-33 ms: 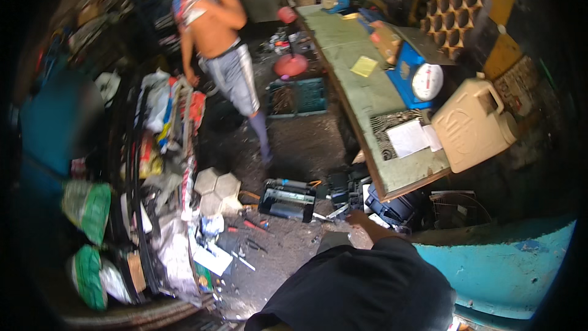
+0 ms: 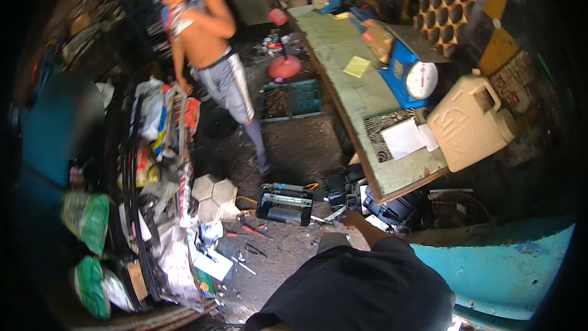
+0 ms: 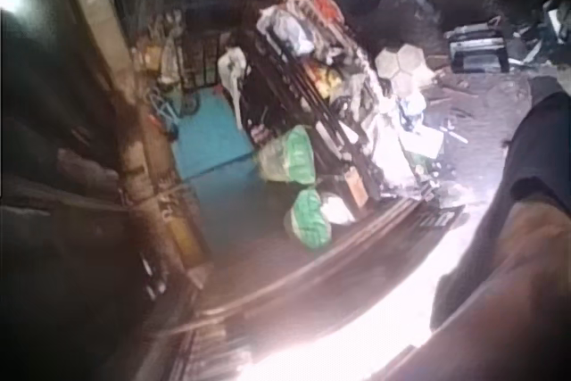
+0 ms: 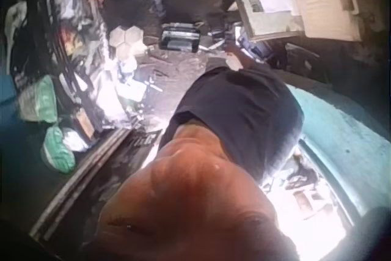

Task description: The person weighs a metal object on a scale, writes on a notepad, and then moves outside to inspect and handle a large white plastic panel and a red plastic basket. The person returns inside to continue writing and handling small items on a cluttered workbench.

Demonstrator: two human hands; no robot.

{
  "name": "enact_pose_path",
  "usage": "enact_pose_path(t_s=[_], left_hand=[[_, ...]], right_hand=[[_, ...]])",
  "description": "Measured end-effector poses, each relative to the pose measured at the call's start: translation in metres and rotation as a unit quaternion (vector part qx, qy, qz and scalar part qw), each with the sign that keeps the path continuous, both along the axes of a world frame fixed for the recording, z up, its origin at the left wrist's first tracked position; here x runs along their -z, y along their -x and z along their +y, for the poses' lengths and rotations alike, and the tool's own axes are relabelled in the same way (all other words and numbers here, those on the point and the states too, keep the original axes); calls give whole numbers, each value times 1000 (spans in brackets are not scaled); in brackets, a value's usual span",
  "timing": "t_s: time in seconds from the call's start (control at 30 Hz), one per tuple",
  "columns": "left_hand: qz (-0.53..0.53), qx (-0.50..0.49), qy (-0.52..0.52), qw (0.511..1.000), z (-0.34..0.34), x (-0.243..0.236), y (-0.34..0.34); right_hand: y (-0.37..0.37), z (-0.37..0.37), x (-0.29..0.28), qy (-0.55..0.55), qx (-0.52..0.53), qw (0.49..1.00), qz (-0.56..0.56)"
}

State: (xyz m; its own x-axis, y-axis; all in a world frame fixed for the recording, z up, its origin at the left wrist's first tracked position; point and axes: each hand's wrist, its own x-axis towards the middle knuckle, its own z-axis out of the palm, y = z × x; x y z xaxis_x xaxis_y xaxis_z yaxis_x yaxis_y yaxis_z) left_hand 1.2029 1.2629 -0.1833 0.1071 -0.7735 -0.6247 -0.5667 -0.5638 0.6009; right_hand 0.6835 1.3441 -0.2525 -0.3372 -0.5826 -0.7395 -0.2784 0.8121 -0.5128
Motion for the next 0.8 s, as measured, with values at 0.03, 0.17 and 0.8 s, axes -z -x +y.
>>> enact_pose_path(t_s=[0.03, 0.17, 0.8], left_hand=[[-12, 24, 2, 1000, -13, -3, 12], [-40, 167, 57, 984, -88, -23, 84], [182, 518, 250, 798, -511, -96, 809]], right_hand=[[2, -7, 4, 42, 11, 999, 4], [22, -39, -24, 137, 43, 986, 90], [376, -397, -159, 210, 241, 919, 229]])
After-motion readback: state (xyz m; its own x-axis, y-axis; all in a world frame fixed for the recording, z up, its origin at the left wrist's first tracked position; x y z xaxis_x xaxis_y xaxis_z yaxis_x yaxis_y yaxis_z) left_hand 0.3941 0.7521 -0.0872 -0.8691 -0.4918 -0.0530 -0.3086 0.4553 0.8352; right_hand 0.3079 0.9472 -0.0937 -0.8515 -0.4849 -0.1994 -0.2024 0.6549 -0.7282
